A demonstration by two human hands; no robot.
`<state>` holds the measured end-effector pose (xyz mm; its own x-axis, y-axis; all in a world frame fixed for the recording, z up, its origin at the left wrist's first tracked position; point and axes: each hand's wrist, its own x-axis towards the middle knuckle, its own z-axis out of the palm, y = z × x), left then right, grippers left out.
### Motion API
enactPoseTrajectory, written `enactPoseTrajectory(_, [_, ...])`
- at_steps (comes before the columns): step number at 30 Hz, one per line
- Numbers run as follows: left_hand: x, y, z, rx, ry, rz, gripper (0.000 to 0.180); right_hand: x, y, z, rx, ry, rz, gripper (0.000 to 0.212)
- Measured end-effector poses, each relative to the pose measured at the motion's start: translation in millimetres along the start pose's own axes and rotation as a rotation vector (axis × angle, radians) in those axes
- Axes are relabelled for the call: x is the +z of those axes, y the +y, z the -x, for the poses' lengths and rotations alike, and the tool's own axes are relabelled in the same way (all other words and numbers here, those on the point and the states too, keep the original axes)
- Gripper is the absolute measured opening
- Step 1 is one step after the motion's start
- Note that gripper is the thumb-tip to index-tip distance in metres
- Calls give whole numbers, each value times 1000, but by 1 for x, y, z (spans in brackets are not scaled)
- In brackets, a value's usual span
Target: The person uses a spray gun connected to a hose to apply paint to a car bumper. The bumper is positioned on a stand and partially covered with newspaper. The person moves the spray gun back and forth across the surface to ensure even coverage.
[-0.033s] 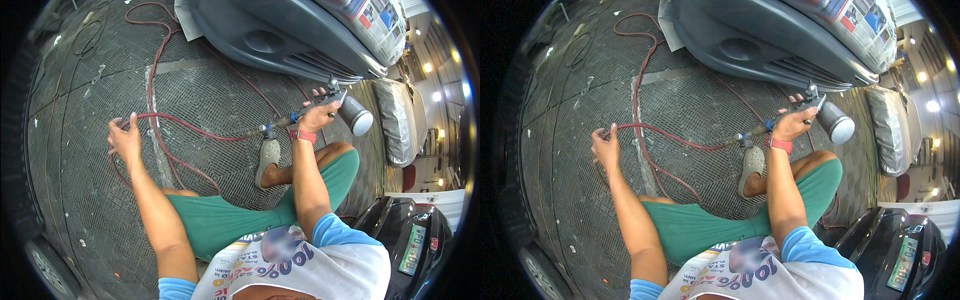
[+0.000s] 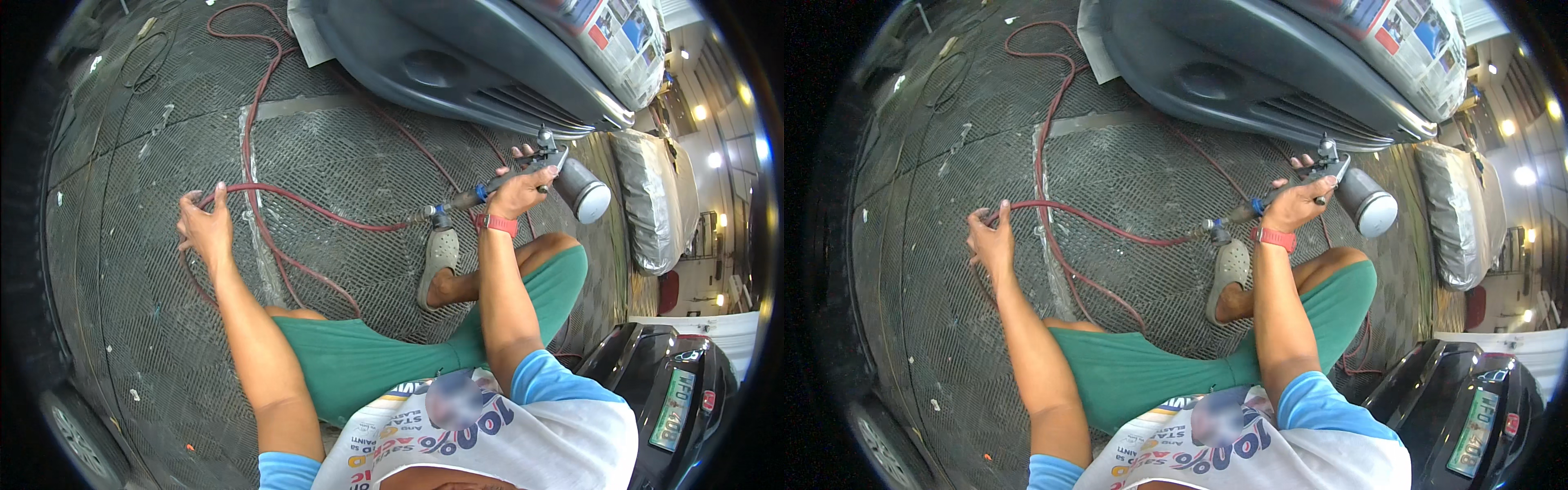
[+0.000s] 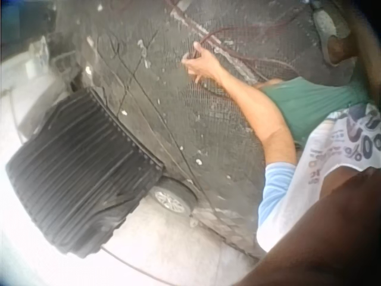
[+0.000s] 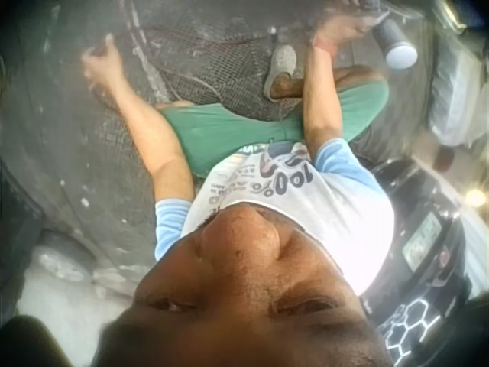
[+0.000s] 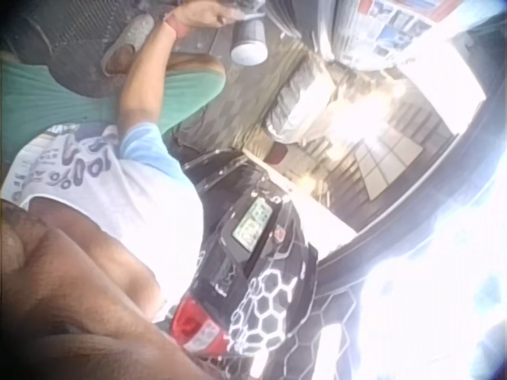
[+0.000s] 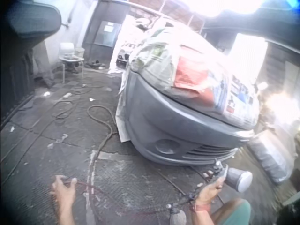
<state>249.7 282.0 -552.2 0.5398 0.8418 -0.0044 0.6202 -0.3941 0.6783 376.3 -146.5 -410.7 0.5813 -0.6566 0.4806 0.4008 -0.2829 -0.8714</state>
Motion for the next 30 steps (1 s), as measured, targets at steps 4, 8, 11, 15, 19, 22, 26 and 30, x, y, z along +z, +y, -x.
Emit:
enactPoseTrajectory(4, [1, -3, 0, 24, 3, -48, 65, 4, -6, 33, 45, -187, 11, 64])
enactPoseTrajectory(8, [-5, -2, 3, 33, 147, -36, 60, 21, 6, 92, 142, -324, -31, 56])
enactPoseTrajectory(11, [-17, -1, 3, 72, 441, 27, 61, 43, 22, 125, 283, -291, 2, 54])
enactPoseTrajectory(15, [-24, -2, 1, 64, 679, 87, 58, 74, 27, 151, 380, -367, -48, 53])
enactPoseTrajectory(19, [-20, -7, -4, 46, 785, 75, 56, 91, 19, 164, 388, -494, -109, 58])
enactPoseTrajectory(22, [-26, -18, -14, 41, 837, -22, 59, 114, 6, 178, 318, -513, -92, 61])
enactPoseTrajectory(26, [-66, -35, -16, 55, 978, -112, 51, 159, -8, 187, 338, -616, -275, 65])
enactPoseTrajectory(30, [-120, -16, -8, -116, 945, -301, 45, 206, -52, 181, 251, -787, -318, 83])
